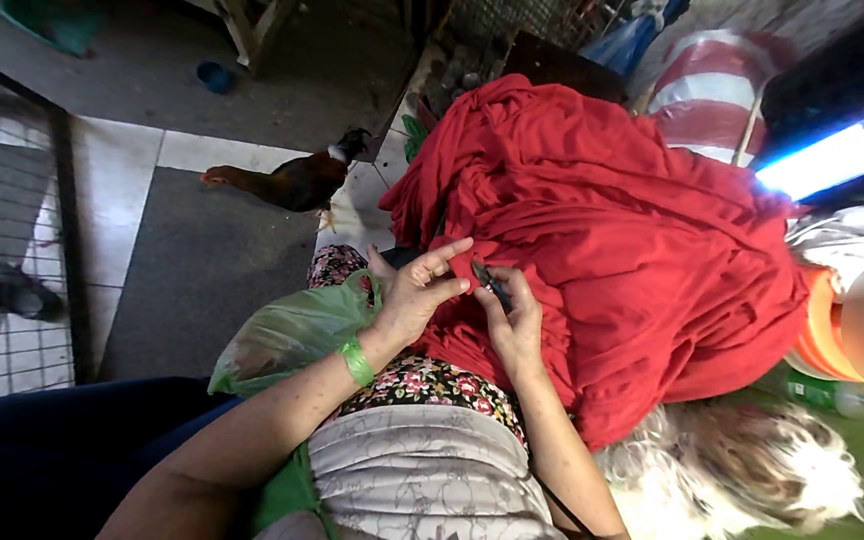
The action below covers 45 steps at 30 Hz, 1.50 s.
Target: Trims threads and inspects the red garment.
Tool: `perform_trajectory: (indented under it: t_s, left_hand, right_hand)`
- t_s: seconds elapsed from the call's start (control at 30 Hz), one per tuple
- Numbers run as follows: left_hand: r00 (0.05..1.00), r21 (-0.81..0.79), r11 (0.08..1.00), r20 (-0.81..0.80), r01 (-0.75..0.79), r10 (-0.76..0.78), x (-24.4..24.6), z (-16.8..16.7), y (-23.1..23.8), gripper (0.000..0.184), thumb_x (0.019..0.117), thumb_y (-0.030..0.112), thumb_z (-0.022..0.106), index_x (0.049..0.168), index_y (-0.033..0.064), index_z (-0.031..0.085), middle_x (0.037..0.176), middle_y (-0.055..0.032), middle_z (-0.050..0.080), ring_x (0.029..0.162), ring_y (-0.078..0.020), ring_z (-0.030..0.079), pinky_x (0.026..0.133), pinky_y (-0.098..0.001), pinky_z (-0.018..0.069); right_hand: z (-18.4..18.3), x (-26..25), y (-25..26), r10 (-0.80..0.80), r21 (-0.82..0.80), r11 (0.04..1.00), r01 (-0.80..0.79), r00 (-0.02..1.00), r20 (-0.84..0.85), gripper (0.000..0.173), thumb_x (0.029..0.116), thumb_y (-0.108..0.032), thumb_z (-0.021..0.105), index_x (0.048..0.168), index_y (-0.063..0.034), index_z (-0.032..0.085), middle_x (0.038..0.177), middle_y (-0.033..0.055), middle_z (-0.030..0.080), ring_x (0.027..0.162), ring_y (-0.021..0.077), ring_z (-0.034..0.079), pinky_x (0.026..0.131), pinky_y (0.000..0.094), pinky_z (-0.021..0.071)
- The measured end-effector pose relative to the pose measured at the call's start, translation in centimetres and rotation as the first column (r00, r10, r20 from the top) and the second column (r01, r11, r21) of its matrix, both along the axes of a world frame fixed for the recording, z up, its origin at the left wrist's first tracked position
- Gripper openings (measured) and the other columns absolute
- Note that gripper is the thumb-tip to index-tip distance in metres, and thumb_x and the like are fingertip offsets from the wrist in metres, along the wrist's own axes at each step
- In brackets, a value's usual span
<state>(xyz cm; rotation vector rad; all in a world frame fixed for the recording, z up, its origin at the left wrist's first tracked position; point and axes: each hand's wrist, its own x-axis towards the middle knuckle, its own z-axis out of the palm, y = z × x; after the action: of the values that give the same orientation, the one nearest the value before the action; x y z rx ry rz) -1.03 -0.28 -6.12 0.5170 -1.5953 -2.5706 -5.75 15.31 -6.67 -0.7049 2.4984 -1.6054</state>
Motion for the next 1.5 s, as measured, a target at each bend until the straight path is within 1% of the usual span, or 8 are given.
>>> perform_trajectory:
  t_s: [0.27, 0.47, 0.67, 0.8, 0.97, 1.27, 1.43, 1.5]
  left_hand:
    - [1.0, -0.022, 1.0, -0.011, -0.001, 0.001, 0.0, -0.2, 0.0, 0.053, 0.0902, -0.006, 0.066, 0.141, 0.0083, 0.06, 0.099, -0.0025, 0.068, 0.086, -0.0082, 0.066, 0.079, -0.026, 0.0577]
    - [0.995, -0.18, 0.984, -0.096, 0.015, -0.033, 0.3, 1.2, -0.6, 0.049, 0.0989, 0.001, 0.057, 0.147, 0.0064, 0.051, 0.113, -0.0049, 0.068, 0.094, -0.0091, 0.067, 0.084, -0.0274, 0.057]
    - [0.937, -0.328, 0.922, -0.337, -0.206, 0.089, -0.2, 3.5, -3.8, 0.037, 0.1021, 0.004, 0.051, 0.138, -0.0032, 0.054, 0.131, -0.0083, 0.067, 0.115, -0.0181, 0.067, 0.1, -0.0364, 0.0557]
    - [0.958, -0.306, 0.91, -0.149, -0.278, 0.243, 0.1, 2.5, -5.6, 0.029, 0.1008, 0.004, 0.05, 0.128, 0.0001, 0.06, 0.121, -0.0064, 0.068, 0.106, -0.0143, 0.068, 0.093, -0.0312, 0.0572]
    - [0.994, -0.391, 0.919, 0.071, -0.052, 0.087, 0.2, 1.3, -4.8, 0.025, 0.102, 0.013, 0.055, 0.122, 0.0013, 0.065, 0.11, -0.0051, 0.071, 0.095, -0.0087, 0.069, 0.085, -0.0265, 0.0568]
    - [0.946, -0.465, 0.864, 0.322, 0.192, -0.038, -1.2, -1.9, -3.7, 0.04, 0.1046, 0.026, 0.055, 0.138, 0.0041, 0.058, 0.125, -0.0149, 0.065, 0.112, -0.0241, 0.065, 0.098, -0.0466, 0.0524]
    - [0.912, -0.326, 0.916, 0.4, 0.235, -0.092, -2.1, -2.8, -2.2, 0.043, 0.1074, 0.032, 0.052, 0.137, 0.0023, 0.058, 0.136, -0.0184, 0.059, 0.116, -0.0279, 0.062, 0.095, -0.0465, 0.0517]
    - [0.94, -0.308, 0.939, 0.338, 0.15, -0.04, -2.2, -2.8, -2.0, 0.029, 0.1048, 0.023, 0.058, 0.123, 0.0007, 0.064, 0.12, -0.0128, 0.064, 0.102, -0.019, 0.062, 0.087, -0.0383, 0.0523]
  right_hand:
    - [0.5, -0.5, 0.4, -0.059, -0.255, 0.96, 0.119, 0.971, 0.231, 0.019, 0.1005, -0.005, 0.054, 0.119, -0.0035, 0.058, 0.089, -0.0029, 0.068, 0.063, -0.0019, 0.055, 0.056, 0.0147, 0.0441]
    - [0.9, -0.6, -0.9, 0.024, 0.004, 1.0, -0.023, 0.994, -0.105, 0.061, 0.0823, -0.012, 0.08, 0.133, 0.0077, 0.051, 0.109, 0.0176, 0.067, 0.091, 0.0211, 0.068, 0.077, 0.0385, 0.0587]
    - [7.5, -4.8, 0.1, 0.115, 0.171, 0.984, -0.056, 0.928, -0.356, 0.031, 0.097, 0.0, 0.059, 0.126, 0.0089, 0.058, 0.104, 0.0204, 0.07, 0.082, 0.0208, 0.069, 0.07, 0.0339, 0.0584]
    - [10.4, -8.4, 4.3, 0.019, 0.18, 0.981, 0.067, 0.899, -0.437, 0.027, 0.1033, -0.008, 0.052, 0.122, 0.0105, 0.059, 0.109, 0.0191, 0.066, 0.086, 0.0109, 0.063, 0.075, 0.0234, 0.0534]
    - [9.8, -10.6, 8.6, -0.183, 0.062, 0.97, 0.233, 0.877, -0.445, 0.024, 0.1013, -0.006, 0.049, 0.118, 0.009, 0.059, 0.106, 0.0081, 0.062, 0.09, -0.0009, 0.056, 0.08, 0.0153, 0.047]
    - [8.2, -12.1, 15.1, -0.39, -0.061, 0.91, 0.411, 0.794, -0.467, 0.024, 0.0988, -0.003, 0.049, 0.119, 0.0073, 0.055, 0.112, 0.0062, 0.062, 0.1, 0.0048, 0.059, 0.086, 0.0223, 0.05]
    - [4.4, -12.4, 14.0, -0.348, 0.584, 0.661, 0.47, 0.883, -0.316, 0.031, 0.101, -0.003, 0.051, 0.128, 0.0087, 0.06, 0.128, 0.0344, 0.06, 0.119, 0.0514, 0.059, 0.096, 0.069, 0.0442]
    - [4.8, -12.1, 13.0, -0.374, 0.615, 0.629, 0.476, 0.879, -0.297, 0.032, 0.0984, -0.002, 0.053, 0.128, 0.0072, 0.062, 0.128, 0.0335, 0.06, 0.122, 0.0501, 0.057, 0.1, 0.067, 0.0419]
